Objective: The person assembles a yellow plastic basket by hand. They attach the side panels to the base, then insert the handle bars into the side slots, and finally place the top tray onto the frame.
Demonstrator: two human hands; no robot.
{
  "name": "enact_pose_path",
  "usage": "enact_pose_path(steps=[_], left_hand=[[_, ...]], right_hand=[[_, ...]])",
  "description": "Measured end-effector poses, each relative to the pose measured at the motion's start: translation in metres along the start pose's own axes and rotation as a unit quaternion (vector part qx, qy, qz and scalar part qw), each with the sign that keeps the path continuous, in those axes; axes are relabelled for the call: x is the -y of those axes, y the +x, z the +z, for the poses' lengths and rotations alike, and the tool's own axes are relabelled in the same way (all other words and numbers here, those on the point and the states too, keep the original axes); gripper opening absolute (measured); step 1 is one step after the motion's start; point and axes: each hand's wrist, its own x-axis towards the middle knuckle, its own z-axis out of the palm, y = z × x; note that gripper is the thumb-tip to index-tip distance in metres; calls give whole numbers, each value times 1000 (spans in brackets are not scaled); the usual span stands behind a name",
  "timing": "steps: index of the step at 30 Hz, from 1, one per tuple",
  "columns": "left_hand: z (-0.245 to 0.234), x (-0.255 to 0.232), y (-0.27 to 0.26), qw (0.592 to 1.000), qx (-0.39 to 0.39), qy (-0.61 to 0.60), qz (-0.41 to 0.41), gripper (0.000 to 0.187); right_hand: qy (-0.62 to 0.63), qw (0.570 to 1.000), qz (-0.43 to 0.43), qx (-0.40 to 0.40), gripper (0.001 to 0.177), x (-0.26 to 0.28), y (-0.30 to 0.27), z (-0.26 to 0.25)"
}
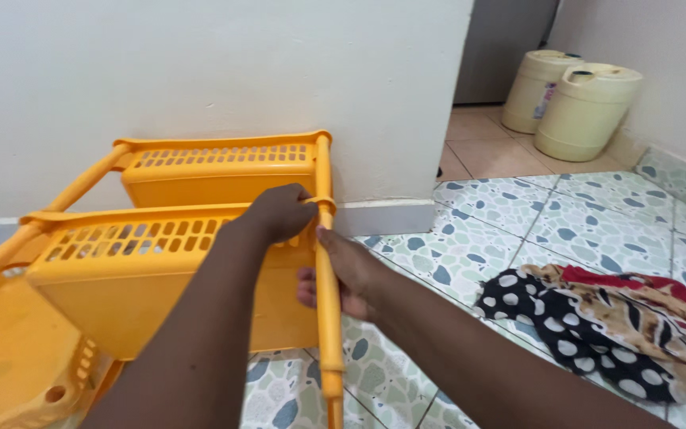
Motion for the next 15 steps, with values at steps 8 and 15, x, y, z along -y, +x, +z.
enact_pose_path(steps=[8,15], left_hand=[[2,14,16,997,7,72,12,70],[-6,9,10,998,47,34,21,82]], right_hand=[[90,995,26,29,47,-7,20,-7],[116,993,26,-6,39,-12,31,2]])
